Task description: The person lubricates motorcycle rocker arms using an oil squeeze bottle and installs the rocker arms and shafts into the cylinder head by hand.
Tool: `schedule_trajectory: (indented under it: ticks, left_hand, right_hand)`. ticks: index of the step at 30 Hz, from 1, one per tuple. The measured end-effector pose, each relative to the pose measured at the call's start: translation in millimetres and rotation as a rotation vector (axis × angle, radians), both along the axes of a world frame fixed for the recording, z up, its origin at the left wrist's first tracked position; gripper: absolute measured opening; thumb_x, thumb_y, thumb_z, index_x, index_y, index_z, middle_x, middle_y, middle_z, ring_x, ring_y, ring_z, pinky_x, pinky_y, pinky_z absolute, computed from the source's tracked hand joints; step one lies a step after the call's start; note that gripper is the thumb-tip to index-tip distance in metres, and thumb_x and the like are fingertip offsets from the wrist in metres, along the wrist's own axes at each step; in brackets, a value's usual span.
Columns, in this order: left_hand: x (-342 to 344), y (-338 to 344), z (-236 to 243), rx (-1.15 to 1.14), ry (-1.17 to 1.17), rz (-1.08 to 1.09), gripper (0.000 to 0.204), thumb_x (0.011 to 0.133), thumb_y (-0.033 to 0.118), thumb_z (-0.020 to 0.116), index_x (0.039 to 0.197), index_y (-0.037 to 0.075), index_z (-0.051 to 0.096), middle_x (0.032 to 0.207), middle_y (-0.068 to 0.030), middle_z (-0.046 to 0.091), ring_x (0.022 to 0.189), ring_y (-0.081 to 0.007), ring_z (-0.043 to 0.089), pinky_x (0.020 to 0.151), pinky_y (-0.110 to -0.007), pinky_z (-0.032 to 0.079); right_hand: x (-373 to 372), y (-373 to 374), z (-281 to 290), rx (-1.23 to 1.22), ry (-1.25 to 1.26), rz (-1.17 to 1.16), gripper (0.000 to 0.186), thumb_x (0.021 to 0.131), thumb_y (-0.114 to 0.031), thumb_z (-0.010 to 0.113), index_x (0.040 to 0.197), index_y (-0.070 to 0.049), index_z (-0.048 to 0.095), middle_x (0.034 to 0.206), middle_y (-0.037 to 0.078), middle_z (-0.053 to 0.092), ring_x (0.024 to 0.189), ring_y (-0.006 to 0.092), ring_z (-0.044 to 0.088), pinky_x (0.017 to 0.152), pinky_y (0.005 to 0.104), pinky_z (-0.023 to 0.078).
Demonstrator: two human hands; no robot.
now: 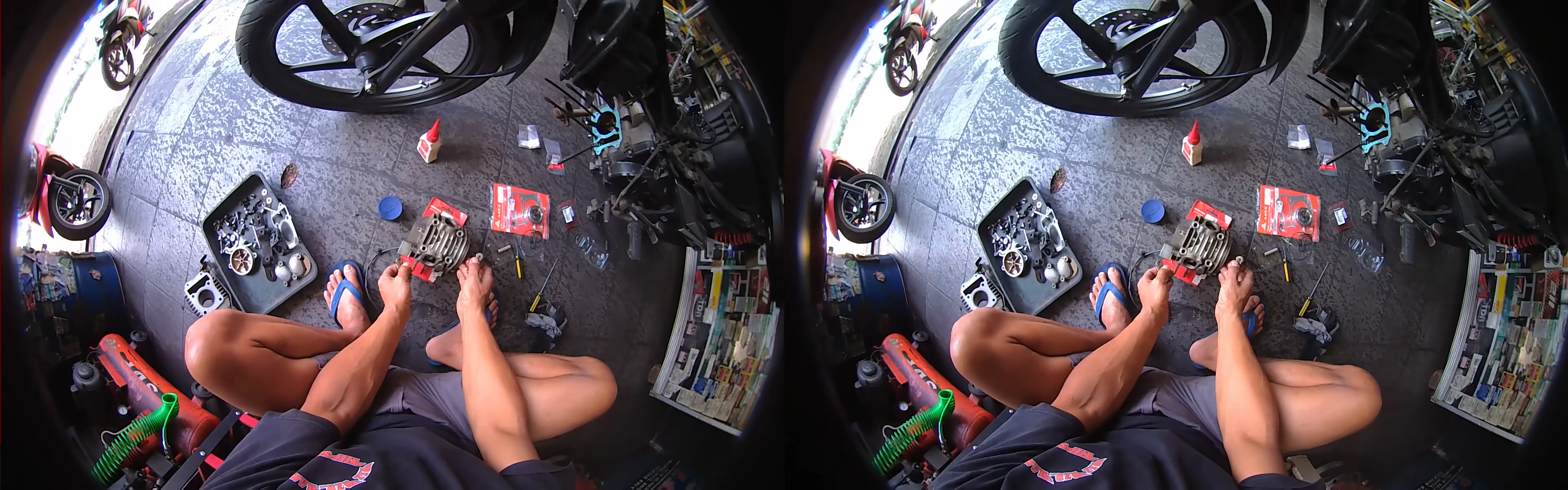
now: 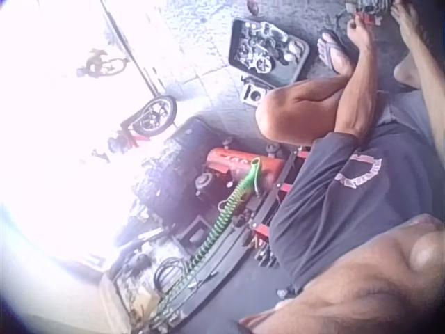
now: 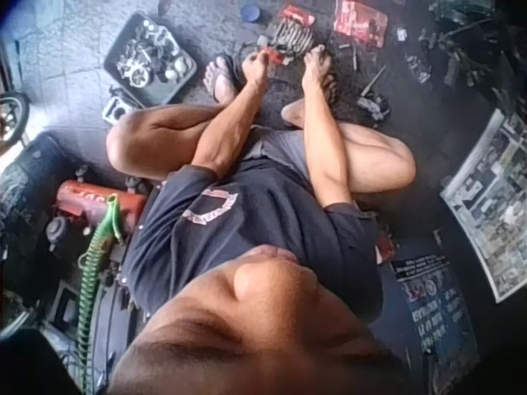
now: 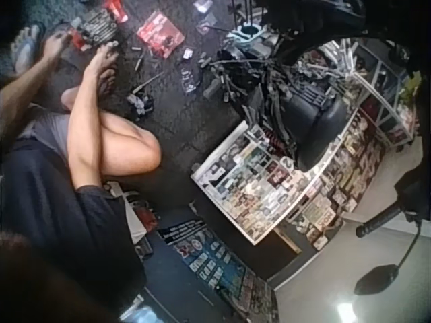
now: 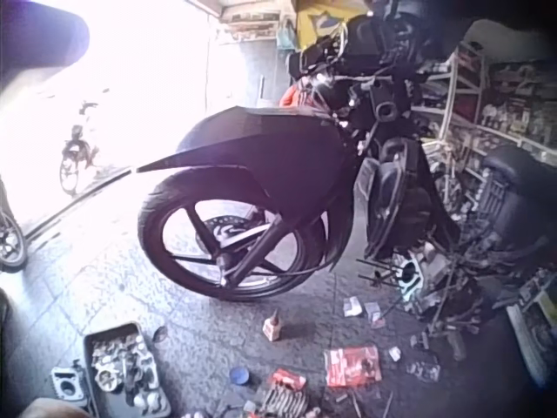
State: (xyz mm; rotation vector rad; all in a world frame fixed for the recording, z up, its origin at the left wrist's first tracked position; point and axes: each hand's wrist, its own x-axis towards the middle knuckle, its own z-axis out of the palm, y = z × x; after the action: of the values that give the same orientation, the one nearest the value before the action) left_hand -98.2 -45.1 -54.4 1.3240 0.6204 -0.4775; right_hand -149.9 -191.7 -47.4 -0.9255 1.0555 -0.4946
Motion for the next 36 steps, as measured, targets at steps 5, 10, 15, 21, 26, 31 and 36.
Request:
schedule_trajectory:
  ticks: [5, 10, 15, 21, 26, 31, 36]
  left_hand:
    - [2.7, -0.6, 2.6, -0.051, 0.021, 0.009, 0.014, 0.088, 0.017, 0.064, 0.084, 0.004, 0.06, 0.075, -0.0015, 0.059, 0.062, -0.0081, 0.049, 0.056, -0.021, 0.037]
    - [4.6, 1.2, 4.6, -0.107, 0.028, 0.008, 0.014, 0.089, 0.017, 0.064, 0.088, 0.003, 0.059, 0.078, -0.0033, 0.06, 0.07, -0.0118, 0.057, 0.066, -0.023, 0.047]
    - [10.5, -3.3, 25.6, -0.235, 0.077, 0.098, 0.016, 0.089, 0.017, 0.064, 0.091, 0.003, 0.058, 0.083, -0.006, 0.061, 0.082, -0.0178, 0.064, 0.079, -0.029, 0.053]
    - [33.9, -6.0, 49.6, -0.27, -0.027, 0.024, 0.016, 0.091, 0.015, 0.063, 0.094, 0.001, 0.056, 0.089, -0.0087, 0.062, 0.087, -0.0193, 0.065, 0.084, -0.031, 0.055]
    - [42.9, -17.7, 62.7, -0.385, -0.029, 0.083, 0.015, 0.093, 0.013, 0.061, 0.099, 0.001, 0.054, 0.092, -0.0098, 0.062, 0.091, -0.0207, 0.066, 0.086, -0.032, 0.055]
    - [57.8, -27.7, 76.4, -0.505, -0.037, 0.135, 0.013, 0.094, 0.011, 0.059, 0.101, 0.002, 0.053, 0.093, -0.0096, 0.062, 0.093, -0.0212, 0.065, 0.09, -0.034, 0.054]
    - [63.5, -33.6, 80.5, -0.542, -0.064, 0.142, 0.013, 0.094, 0.01, 0.06, 0.101, 0.002, 0.053, 0.094, -0.0097, 0.062, 0.094, -0.0216, 0.065, 0.092, -0.035, 0.054]
  right_hand:
    - [5.0, 0.3, 6.3, -0.105, 0.053, 0.055, 0.023, 0.097, -0.025, 0.06, 0.106, -0.005, 0.052, 0.098, 0.004, 0.059, 0.087, 0.0145, 0.059, 0.078, 0.0305, 0.049]
    - [9.8, 1.2, 11.3, -0.19, 0.097, 0.08, 0.021, 0.096, -0.023, 0.06, 0.097, -0.005, 0.051, 0.089, 0.002, 0.057, 0.077, 0.0109, 0.055, 0.071, 0.0269, 0.046]
    - [22.1, -8.8, 19.6, -0.214, 0.075, 0.026, 0.017, 0.095, -0.02, 0.06, 0.091, -0.006, 0.052, 0.08, -0.001, 0.055, 0.069, 0.0067, 0.051, 0.064, 0.0224, 0.044]
    - [65.4, -38.6, 46.2, -0.24, 0.064, 0.145, 0.014, 0.097, -0.016, 0.056, 0.088, -0.005, 0.054, 0.078, -0.001, 0.055, 0.061, 0.0048, 0.046, 0.053, 0.0203, 0.037]
    - [88.4, -54.0, 68.5, -0.143, 0.011, 0.205, 0.011, 0.096, -0.014, 0.056, 0.087, -0.009, 0.055, 0.077, -0.003, 0.054, 0.059, 0.0032, 0.045, 0.05, 0.0187, 0.033]
    - [107.4, -67.3, 74.3, -0.121, -0.016, 0.27, 0.016, 0.094, -0.015, 0.059, 0.079, -0.011, 0.054, 0.071, -0.005, 0.049, 0.056, 0.003, 0.042, 0.048, 0.0193, 0.03]
    - [111.4, -72.8, 71.1, -0.132, -0.03, 0.27, 0.015, 0.093, -0.016, 0.061, 0.08, -0.012, 0.054, 0.07, -0.006, 0.047, 0.056, 0.0032, 0.041, 0.048, 0.0196, 0.029]
